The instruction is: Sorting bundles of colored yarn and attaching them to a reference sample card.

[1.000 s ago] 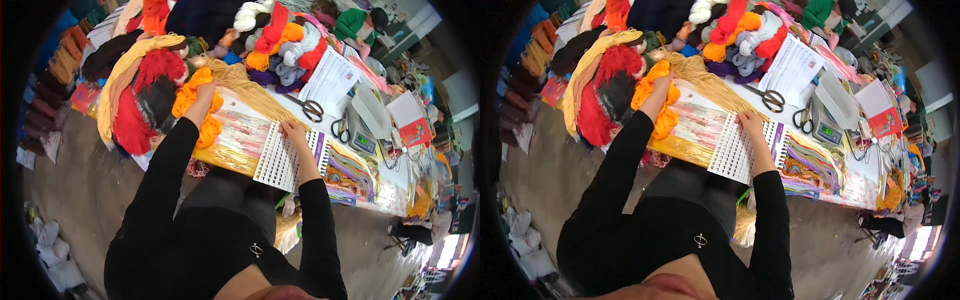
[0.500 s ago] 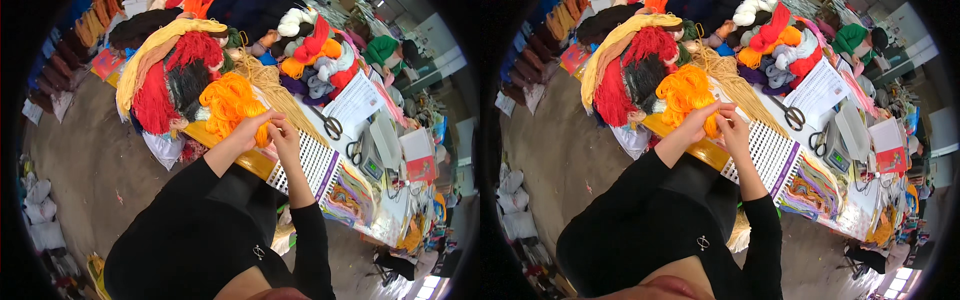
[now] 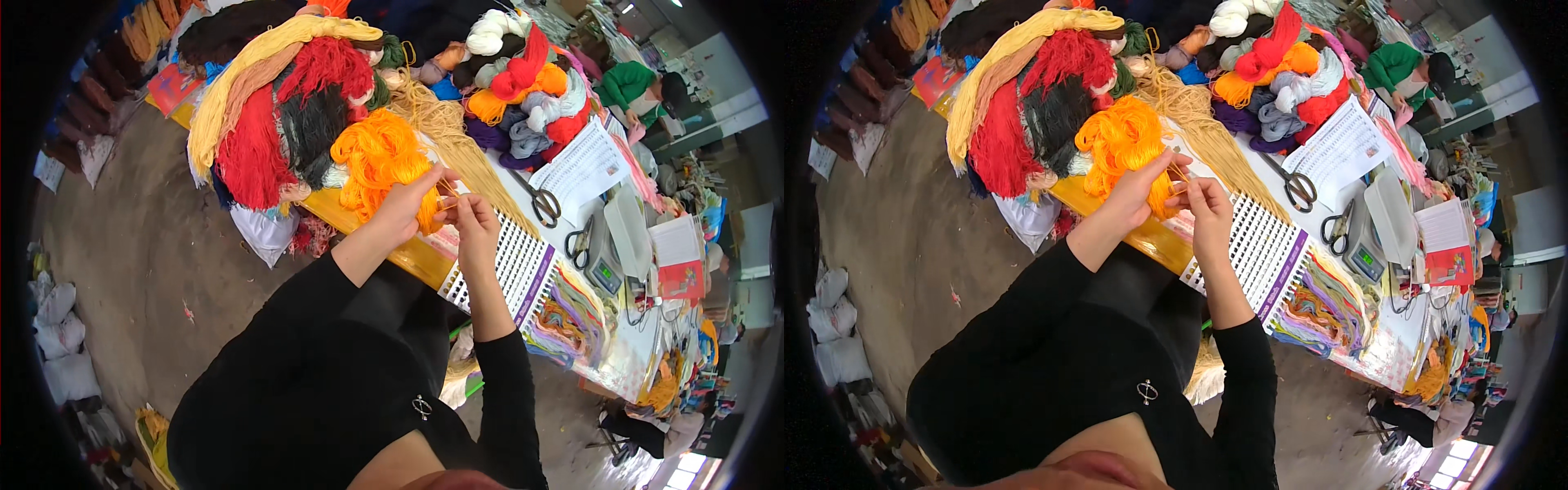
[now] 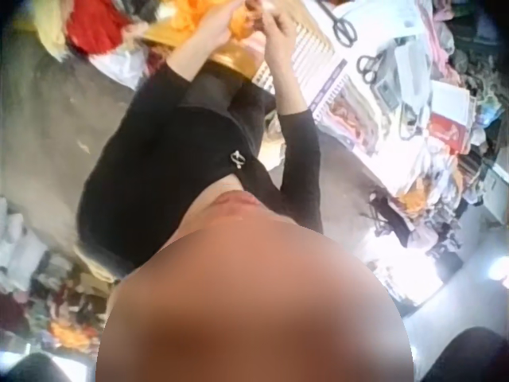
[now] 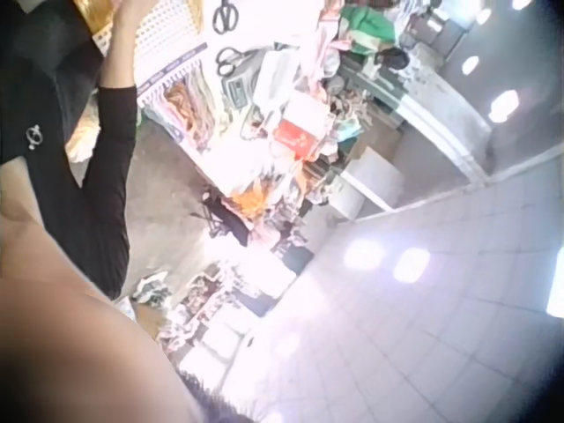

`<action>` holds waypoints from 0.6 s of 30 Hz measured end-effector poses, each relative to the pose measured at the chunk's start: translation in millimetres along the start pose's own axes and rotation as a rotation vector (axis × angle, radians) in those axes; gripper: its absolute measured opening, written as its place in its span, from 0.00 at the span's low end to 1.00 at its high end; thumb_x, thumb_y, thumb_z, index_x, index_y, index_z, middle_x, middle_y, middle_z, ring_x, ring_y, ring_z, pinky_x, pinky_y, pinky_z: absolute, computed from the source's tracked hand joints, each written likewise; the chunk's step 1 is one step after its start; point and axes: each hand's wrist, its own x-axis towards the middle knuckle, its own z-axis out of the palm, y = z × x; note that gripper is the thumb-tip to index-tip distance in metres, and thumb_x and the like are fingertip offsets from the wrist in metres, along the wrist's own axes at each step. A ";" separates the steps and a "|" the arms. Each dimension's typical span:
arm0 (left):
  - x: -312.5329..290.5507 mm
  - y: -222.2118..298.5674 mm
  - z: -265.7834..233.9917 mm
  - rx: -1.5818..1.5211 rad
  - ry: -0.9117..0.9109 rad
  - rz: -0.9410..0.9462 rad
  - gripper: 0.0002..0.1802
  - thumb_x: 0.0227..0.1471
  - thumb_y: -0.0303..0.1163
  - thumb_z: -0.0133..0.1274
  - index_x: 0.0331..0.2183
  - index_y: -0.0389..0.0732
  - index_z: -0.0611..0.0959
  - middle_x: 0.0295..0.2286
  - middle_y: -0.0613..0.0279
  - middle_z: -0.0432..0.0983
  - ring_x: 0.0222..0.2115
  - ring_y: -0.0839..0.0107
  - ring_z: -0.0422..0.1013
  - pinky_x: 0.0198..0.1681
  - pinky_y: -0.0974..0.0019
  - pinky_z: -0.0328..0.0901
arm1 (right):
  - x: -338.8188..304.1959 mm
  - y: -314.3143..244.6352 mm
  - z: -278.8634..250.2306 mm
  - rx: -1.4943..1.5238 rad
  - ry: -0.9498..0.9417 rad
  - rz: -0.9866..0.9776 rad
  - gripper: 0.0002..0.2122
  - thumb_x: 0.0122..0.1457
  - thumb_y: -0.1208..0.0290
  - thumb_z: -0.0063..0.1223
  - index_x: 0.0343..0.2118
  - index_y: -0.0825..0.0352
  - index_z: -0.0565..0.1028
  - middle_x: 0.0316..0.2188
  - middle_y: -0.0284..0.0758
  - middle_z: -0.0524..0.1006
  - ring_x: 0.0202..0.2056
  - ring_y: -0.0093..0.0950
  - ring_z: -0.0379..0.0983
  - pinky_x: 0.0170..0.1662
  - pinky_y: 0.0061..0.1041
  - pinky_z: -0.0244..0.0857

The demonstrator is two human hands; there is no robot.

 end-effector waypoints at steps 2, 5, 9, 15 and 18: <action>-0.1 2.5 -5.6 0.027 0.006 0.034 0.17 0.56 0.38 0.42 0.37 0.35 0.76 0.26 0.64 0.70 0.28 0.76 0.67 0.30 0.72 0.64 | 0.6 1.7 1.5 0.007 -0.010 -0.009 0.08 0.60 0.71 0.40 0.29 0.70 0.67 0.25 0.35 0.72 0.25 0.22 0.71 0.32 0.19 0.65; -3.9 7.8 -6.7 -0.010 -0.046 0.051 0.16 0.56 0.38 0.43 0.38 0.36 0.76 0.23 0.66 0.68 0.28 0.76 0.67 0.31 0.73 0.64 | 1.5 5.3 1.6 -0.062 -0.032 -0.027 0.07 0.60 0.70 0.40 0.29 0.69 0.67 0.22 0.32 0.70 0.22 0.20 0.68 0.30 0.18 0.62; -6.6 10.4 -0.8 -0.041 -0.006 0.096 0.15 0.55 0.36 0.44 0.39 0.35 0.75 0.25 0.66 0.70 0.26 0.78 0.66 0.32 0.73 0.64 | -1.0 4.3 7.2 -0.020 -0.022 0.010 0.08 0.60 0.69 0.42 0.28 0.69 0.68 0.19 0.28 0.67 0.18 0.15 0.59 0.21 0.13 0.52; -7.1 14.4 0.5 -0.005 -0.035 0.073 0.16 0.54 0.37 0.44 0.37 0.35 0.77 0.26 0.65 0.71 0.21 0.81 0.61 0.29 0.75 0.62 | -7.4 -9.0 7.0 -0.171 0.061 -0.002 0.08 0.58 0.68 0.46 0.29 0.68 0.70 0.19 0.24 0.65 0.18 0.13 0.56 0.21 0.12 0.51; 0.3 31.4 -24.5 0.282 -0.082 -0.064 0.19 0.53 0.42 0.44 0.30 0.36 0.79 0.23 0.65 0.69 0.16 0.80 0.59 0.24 0.76 0.60 | -0.8 -16.7 -25.4 -0.195 0.133 -0.244 0.07 0.56 0.70 0.49 0.31 0.69 0.71 0.32 0.32 0.73 0.32 0.19 0.67 0.37 0.15 0.60</action>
